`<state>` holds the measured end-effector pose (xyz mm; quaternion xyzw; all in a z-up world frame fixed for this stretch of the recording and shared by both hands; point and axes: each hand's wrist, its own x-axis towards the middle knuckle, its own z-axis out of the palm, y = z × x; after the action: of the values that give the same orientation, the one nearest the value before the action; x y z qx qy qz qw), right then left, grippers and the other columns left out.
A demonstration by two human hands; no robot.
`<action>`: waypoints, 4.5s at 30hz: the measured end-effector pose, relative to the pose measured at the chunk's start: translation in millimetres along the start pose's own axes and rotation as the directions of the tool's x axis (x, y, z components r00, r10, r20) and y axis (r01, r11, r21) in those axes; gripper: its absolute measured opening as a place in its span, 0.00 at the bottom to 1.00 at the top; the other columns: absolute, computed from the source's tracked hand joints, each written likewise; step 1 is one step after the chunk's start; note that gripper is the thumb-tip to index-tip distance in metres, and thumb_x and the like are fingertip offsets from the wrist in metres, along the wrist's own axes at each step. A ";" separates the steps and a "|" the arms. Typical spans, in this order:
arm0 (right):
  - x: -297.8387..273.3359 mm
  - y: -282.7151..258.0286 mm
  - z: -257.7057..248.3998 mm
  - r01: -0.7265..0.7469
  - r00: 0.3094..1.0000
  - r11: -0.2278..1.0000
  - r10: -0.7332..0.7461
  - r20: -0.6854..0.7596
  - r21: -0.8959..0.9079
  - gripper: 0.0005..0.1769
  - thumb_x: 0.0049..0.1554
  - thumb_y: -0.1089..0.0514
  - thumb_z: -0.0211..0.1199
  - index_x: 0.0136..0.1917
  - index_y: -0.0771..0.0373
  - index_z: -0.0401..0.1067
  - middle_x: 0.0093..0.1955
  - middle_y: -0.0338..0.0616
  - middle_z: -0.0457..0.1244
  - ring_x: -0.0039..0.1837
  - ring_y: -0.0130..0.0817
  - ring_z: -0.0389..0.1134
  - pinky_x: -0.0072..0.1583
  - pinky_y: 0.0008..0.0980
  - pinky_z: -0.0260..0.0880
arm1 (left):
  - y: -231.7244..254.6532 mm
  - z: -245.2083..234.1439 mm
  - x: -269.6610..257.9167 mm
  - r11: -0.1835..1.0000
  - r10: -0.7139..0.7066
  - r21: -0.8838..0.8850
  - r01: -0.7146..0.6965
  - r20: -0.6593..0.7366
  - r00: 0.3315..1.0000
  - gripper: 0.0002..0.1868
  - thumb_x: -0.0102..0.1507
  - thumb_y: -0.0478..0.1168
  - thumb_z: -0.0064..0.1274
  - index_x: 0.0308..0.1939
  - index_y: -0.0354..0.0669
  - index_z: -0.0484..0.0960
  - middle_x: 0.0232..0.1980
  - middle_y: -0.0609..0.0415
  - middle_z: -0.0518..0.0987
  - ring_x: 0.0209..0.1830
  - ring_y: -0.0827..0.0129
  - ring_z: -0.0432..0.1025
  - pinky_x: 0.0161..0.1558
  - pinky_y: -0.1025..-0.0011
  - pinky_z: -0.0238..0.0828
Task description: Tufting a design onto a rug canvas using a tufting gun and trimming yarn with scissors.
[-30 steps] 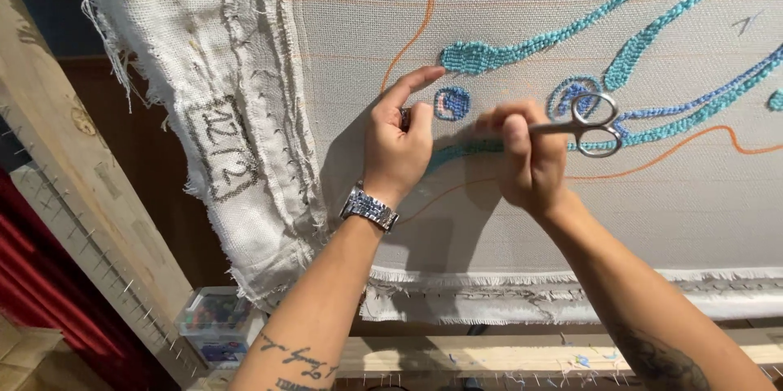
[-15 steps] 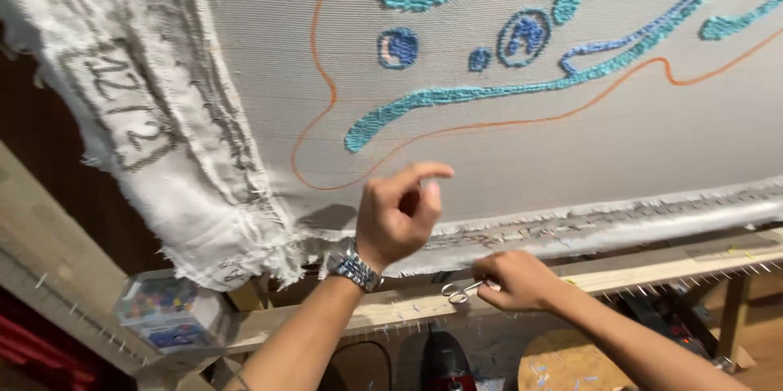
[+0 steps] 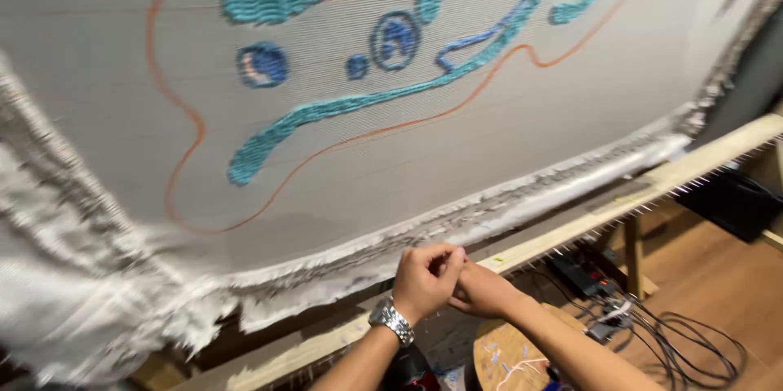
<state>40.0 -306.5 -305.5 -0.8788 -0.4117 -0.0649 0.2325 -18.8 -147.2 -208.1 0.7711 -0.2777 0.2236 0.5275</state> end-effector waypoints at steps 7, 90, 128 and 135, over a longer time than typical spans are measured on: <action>-107.4 9.4 -65.9 -0.360 0.837 0.929 0.363 -0.410 0.088 0.13 0.47 0.59 0.58 0.47 0.61 0.70 0.48 0.43 0.66 0.51 0.35 0.66 0.55 0.29 0.62 | -21.7 80.6 -16.8 0.943 -0.309 -0.060 0.327 0.208 0.928 0.13 0.57 0.48 0.48 0.21 0.51 0.83 0.17 0.65 0.76 0.18 0.82 0.64 0.26 0.75 0.59; -63.8 -201.9 -283.8 -0.498 0.825 0.709 0.564 0.021 0.500 0.18 0.52 0.57 0.56 0.55 0.68 0.68 0.51 0.53 0.66 0.53 0.39 0.65 0.59 0.41 0.63 | 2.9 82.7 -52.8 0.857 -0.406 -0.240 0.456 0.233 0.884 0.14 0.48 0.38 0.51 0.36 0.37 0.74 0.35 0.41 0.76 0.43 0.54 0.70 0.47 0.63 0.65; -151.0 -143.2 -210.1 -0.174 0.820 0.693 0.495 -0.287 0.700 0.19 0.59 0.47 0.47 0.37 0.64 0.61 0.32 0.39 0.56 0.35 0.27 0.55 0.38 0.27 0.56 | -2.0 -27.3 -38.5 0.419 -0.408 -0.787 0.452 0.282 0.868 0.19 0.61 0.46 0.45 0.15 0.51 0.66 0.12 0.65 0.63 0.09 0.80 0.58 0.14 0.82 0.52; -156.1 -150.8 -218.9 -0.053 0.762 0.668 0.508 -0.403 0.742 0.15 0.62 0.59 0.46 0.45 0.73 0.67 0.29 0.39 0.49 0.34 0.25 0.50 0.35 0.21 0.48 | 13.5 -43.8 -39.5 0.374 -0.445 -0.819 0.435 0.253 0.859 0.23 0.55 0.43 0.49 0.08 0.54 0.57 0.09 0.66 0.54 0.07 0.79 0.51 0.13 0.78 0.49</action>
<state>-158.5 -432.5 -106.3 -0.7169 -0.1651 -0.1319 0.6644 -59.5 -102.4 -208.9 0.4518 -0.1329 -0.0873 0.8778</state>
